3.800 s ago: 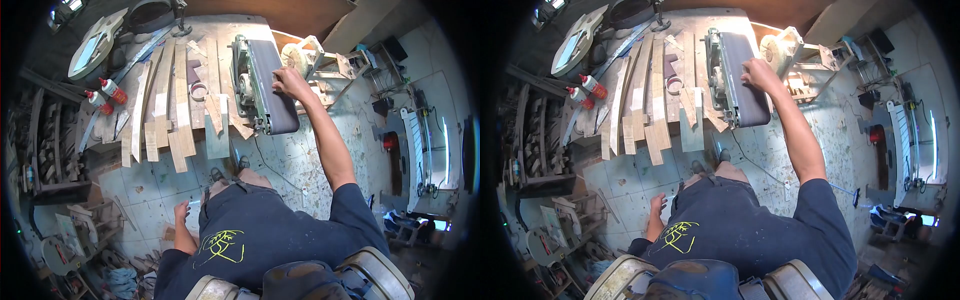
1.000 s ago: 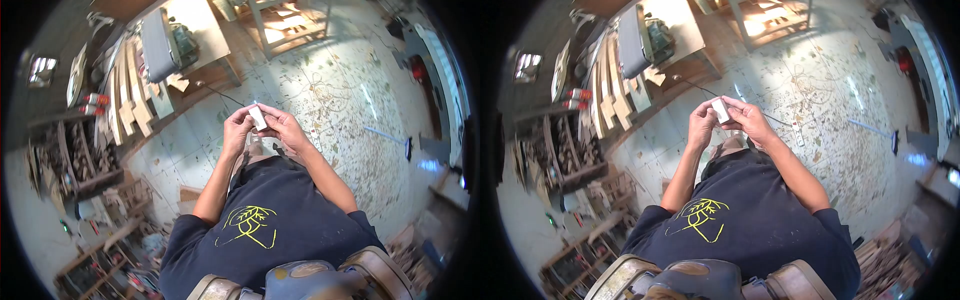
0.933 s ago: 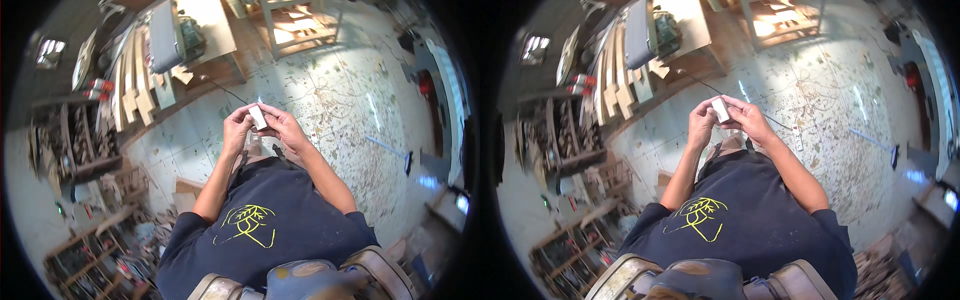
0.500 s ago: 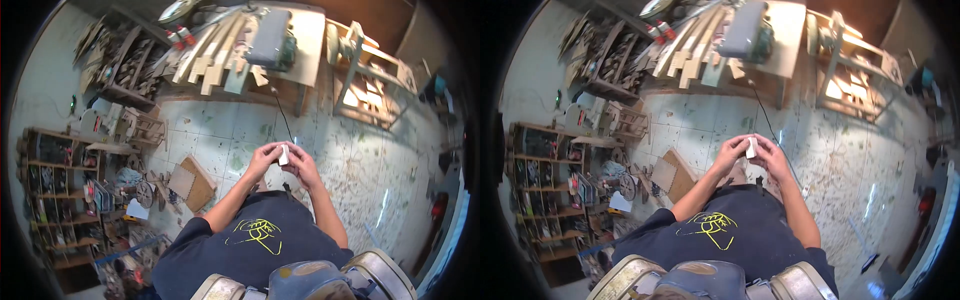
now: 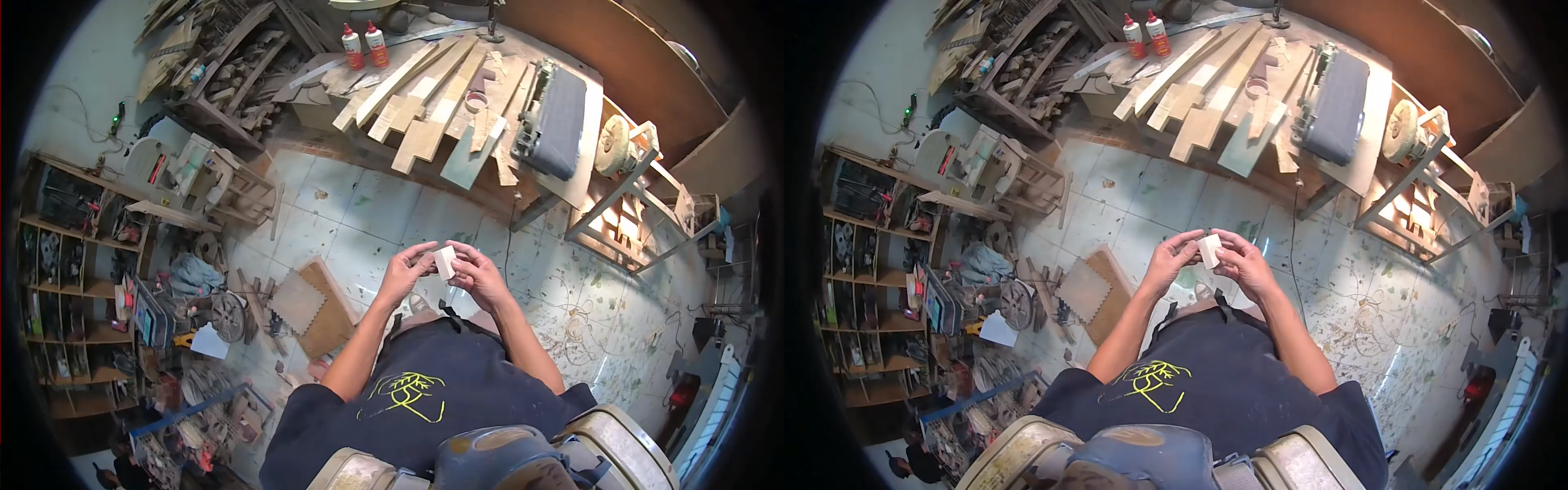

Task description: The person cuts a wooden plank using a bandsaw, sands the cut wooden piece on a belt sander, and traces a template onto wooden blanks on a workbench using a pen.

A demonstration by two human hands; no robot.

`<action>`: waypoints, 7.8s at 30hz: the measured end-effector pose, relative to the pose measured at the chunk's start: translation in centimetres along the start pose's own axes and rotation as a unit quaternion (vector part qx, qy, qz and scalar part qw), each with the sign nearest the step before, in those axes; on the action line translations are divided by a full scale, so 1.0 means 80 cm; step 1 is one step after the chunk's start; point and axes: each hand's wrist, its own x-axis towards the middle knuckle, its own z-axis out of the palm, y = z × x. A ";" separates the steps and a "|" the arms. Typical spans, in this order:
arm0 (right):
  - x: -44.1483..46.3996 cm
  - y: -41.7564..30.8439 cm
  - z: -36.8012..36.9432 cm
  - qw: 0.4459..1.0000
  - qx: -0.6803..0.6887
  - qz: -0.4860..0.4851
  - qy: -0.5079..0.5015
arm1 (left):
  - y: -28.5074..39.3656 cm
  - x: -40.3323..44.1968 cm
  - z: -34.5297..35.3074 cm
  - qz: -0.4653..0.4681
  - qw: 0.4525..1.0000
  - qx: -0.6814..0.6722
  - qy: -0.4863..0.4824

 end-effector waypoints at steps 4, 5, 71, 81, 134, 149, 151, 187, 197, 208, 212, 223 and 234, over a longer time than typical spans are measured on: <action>0.049 -0.016 0.013 0.998 0.004 0.020 0.060 | -0.007 0.037 -0.079 -0.033 0.994 -0.040 0.100; 0.063 -0.016 0.002 0.998 0.017 0.021 0.065 | -0.006 0.047 -0.095 -0.042 0.991 -0.048 0.120; 0.556 -0.055 -0.110 0.869 -0.018 -0.075 0.489 | -0.018 0.507 -0.324 -0.322 0.928 0.153 -0.105; 0.547 -0.050 -0.117 0.893 0.014 -0.103 0.438 | -0.073 0.517 -0.297 -0.263 0.948 0.120 -0.130; 0.536 -0.090 -0.084 0.894 0.002 -0.168 0.415 | -0.012 0.477 -0.275 -0.201 0.965 0.151 -0.067; 0.521 -0.085 -0.109 0.909 0.113 -0.180 0.359 | 0.033 0.465 -0.270 -0.178 0.979 0.070 -0.063; 0.519 -0.088 -0.106 0.910 0.117 -0.190 0.348 | 0.026 0.467 -0.278 -0.163 0.981 0.086 -0.060; 0.485 -0.176 -0.026 0.890 0.114 -0.280 0.342 | 0.157 0.447 -0.232 -0.149 0.986 0.034 -0.072; 0.484 -0.198 -0.025 0.878 0.091 -0.284 0.375 | 0.175 0.446 -0.216 -0.111 0.992 0.028 -0.053; 0.487 -0.188 -0.030 0.888 0.083 -0.264 0.367 | 0.163 0.445 -0.228 -0.116 0.992 0.038 -0.032; 0.495 -0.169 -0.040 0.894 0.089 -0.233 0.372 | 0.138 0.447 -0.246 -0.105 0.992 0.060 -0.032; 0.505 -0.164 -0.036 0.900 0.110 -0.230 0.354 | 0.120 0.449 -0.266 -0.113 0.993 0.016 -0.001; 0.503 -0.155 -0.037 0.898 0.124 -0.219 0.361 | 0.107 0.450 -0.265 -0.119 0.992 0.037 -0.015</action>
